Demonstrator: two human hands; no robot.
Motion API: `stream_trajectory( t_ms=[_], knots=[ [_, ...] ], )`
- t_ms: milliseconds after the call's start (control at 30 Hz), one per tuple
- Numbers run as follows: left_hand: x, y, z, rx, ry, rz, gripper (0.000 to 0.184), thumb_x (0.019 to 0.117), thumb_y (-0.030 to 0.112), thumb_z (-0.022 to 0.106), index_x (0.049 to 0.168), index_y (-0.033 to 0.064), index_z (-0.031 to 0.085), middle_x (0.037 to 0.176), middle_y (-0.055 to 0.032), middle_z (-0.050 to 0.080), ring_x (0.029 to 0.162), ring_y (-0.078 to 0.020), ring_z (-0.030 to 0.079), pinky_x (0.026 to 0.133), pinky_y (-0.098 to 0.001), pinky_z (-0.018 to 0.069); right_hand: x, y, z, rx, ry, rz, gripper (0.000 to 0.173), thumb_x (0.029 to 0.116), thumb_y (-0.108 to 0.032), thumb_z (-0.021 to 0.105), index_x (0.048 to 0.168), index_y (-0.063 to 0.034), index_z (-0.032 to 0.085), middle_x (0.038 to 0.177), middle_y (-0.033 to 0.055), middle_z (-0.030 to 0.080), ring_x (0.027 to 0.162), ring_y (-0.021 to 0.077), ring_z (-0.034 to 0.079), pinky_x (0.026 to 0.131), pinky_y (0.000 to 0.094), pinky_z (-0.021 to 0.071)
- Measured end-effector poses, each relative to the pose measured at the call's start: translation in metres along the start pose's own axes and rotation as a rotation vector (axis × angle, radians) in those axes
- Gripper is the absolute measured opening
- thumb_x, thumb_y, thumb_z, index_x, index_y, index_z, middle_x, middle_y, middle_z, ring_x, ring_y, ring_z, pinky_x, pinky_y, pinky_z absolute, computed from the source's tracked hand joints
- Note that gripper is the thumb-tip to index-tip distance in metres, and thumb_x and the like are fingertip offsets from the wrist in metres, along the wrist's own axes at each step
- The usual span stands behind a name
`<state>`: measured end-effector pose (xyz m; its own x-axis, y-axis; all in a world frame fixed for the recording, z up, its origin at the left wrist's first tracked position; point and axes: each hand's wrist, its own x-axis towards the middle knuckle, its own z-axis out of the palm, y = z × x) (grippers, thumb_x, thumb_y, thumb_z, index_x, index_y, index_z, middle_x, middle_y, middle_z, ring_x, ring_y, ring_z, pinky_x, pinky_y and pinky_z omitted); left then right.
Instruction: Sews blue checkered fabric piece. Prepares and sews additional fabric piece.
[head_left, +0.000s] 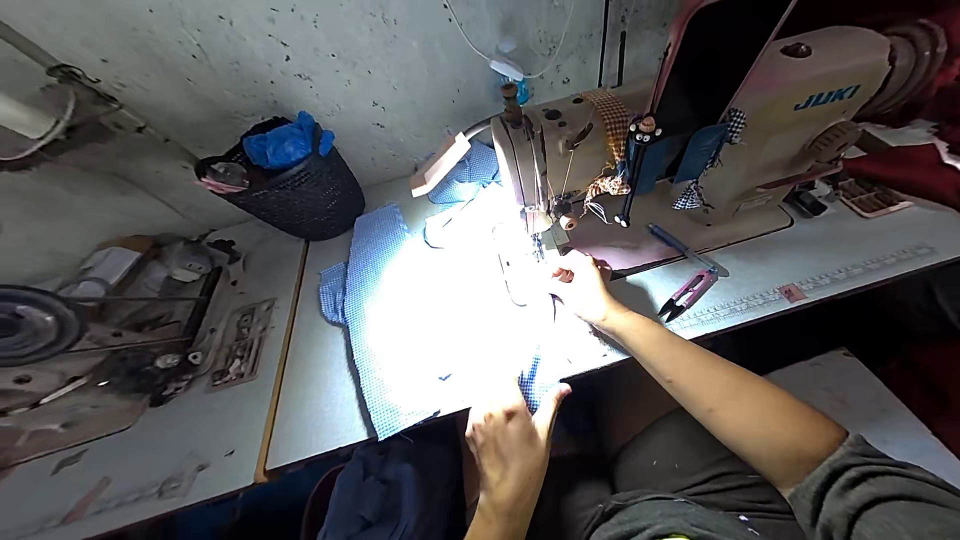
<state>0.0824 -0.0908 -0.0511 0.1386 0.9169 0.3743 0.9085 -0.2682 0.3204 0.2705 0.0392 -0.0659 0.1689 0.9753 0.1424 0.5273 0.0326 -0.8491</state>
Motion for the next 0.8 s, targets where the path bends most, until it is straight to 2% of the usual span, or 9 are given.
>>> stream_trajectory(
  t_ms=[67,100,167,200,333,467,533,633,800],
  knots=[
    [0.025,-0.002,0.002,-0.032,-0.038,0.137,0.052,0.0976,0.047,0.06,0.116,0.0003,0.074,0.1,-0.018,0.075,0.081,-0.0359,0.074,0.067,-0.0529,0.0578,0.004,-0.006,-0.003,-0.093,-0.022,0.035,0.016,0.0921,-0.012,0.072,0.103,-0.0009,0.072,0.109,0.0194,0.065,0.109,0.0355,0.061,0.098,0.0615,0.0423],
    [0.042,-0.004,0.005,-0.089,-0.098,0.201,0.043,0.1033,0.038,0.054,0.124,0.0048,0.071,0.119,-0.0154,0.072,0.097,-0.0316,0.074,0.077,-0.0496,0.0593,0.006,-0.009,-0.004,-0.121,-0.028,0.042,0.016,0.0921,-0.014,0.073,0.102,-0.0011,0.073,0.108,0.0196,0.066,0.109,0.036,0.06,0.097,0.0617,0.0419],
    [0.082,-0.014,0.017,-0.228,-0.253,0.333,0.037,0.1079,0.023,0.044,0.138,0.0113,0.063,0.146,-0.0085,0.059,0.129,-0.0235,0.061,0.104,-0.0444,0.0513,0.01,-0.013,-0.006,-0.115,-0.023,0.014,0.014,0.0916,-0.013,0.074,0.095,0.0005,0.073,0.102,0.0198,0.066,0.103,0.0349,0.062,0.092,0.0578,0.0458],
    [0.1,-0.021,0.025,-0.256,-0.294,0.417,0.039,0.1077,0.019,0.044,0.143,0.0126,0.059,0.152,-0.0058,0.054,0.136,-0.0209,0.054,0.111,-0.0429,0.0455,0.013,-0.015,-0.006,-0.106,-0.011,0.006,0.014,0.0909,-0.013,0.075,0.092,0.0009,0.074,0.098,0.0195,0.068,0.099,0.034,0.064,0.089,0.0565,0.0483],
    [0.135,-0.042,0.061,-0.204,-0.253,0.621,0.039,0.1029,0.023,0.053,0.139,0.0119,0.063,0.147,-0.0047,0.059,0.137,-0.0219,0.054,0.114,-0.0448,0.0413,0.03,-0.009,-0.003,-0.053,-0.016,0.042,0.015,0.0909,-0.012,0.075,0.086,0.001,0.071,0.085,0.0151,0.067,0.083,0.0272,0.064,0.077,0.0494,0.0516],
    [0.137,-0.05,0.073,-0.252,-0.3,0.627,0.044,0.1022,0.026,0.051,0.143,0.0125,0.06,0.151,-0.0041,0.054,0.139,-0.0218,0.05,0.115,-0.0441,0.0389,0.024,-0.011,-0.008,0.025,-0.022,0.029,0.014,0.0939,-0.01,0.071,0.099,0.0029,0.066,0.087,0.0153,0.063,0.077,0.0236,0.061,0.07,0.0413,0.0525],
    [0.138,-0.051,0.072,-0.238,-0.3,0.624,0.044,0.1025,0.028,0.05,0.143,0.0139,0.06,0.152,-0.0034,0.054,0.14,-0.0211,0.049,0.115,-0.0438,0.0389,0.019,-0.001,-0.007,-0.049,0.026,-0.106,0.018,0.0968,-0.015,0.067,0.109,-0.0009,0.067,0.094,0.0124,0.064,0.084,0.0221,0.062,0.075,0.0421,0.0526],
    [0.137,-0.05,0.073,-0.241,-0.292,0.615,0.044,0.1021,0.029,0.051,0.143,0.0159,0.06,0.153,-0.0007,0.052,0.141,-0.0193,0.048,0.116,-0.0435,0.0373,0.007,0.01,-0.009,-0.308,0.091,-0.359,0.015,0.0958,-0.015,0.066,0.104,-0.008,0.076,0.1,0.0101,0.068,0.098,0.0282,0.063,0.088,0.0535,0.0452],
    [0.134,-0.051,0.076,-0.229,-0.291,0.565,0.048,0.1016,0.034,0.049,0.147,0.0224,0.057,0.16,-0.0026,0.044,0.15,-0.0214,0.036,0.122,-0.0492,0.0271,-0.001,0.018,-0.006,-0.469,0.104,-0.431,0.024,0.097,-0.017,0.059,0.112,-0.0144,0.078,0.107,0.0078,0.069,0.103,0.0276,0.063,0.092,0.052,0.0431]
  ],
)
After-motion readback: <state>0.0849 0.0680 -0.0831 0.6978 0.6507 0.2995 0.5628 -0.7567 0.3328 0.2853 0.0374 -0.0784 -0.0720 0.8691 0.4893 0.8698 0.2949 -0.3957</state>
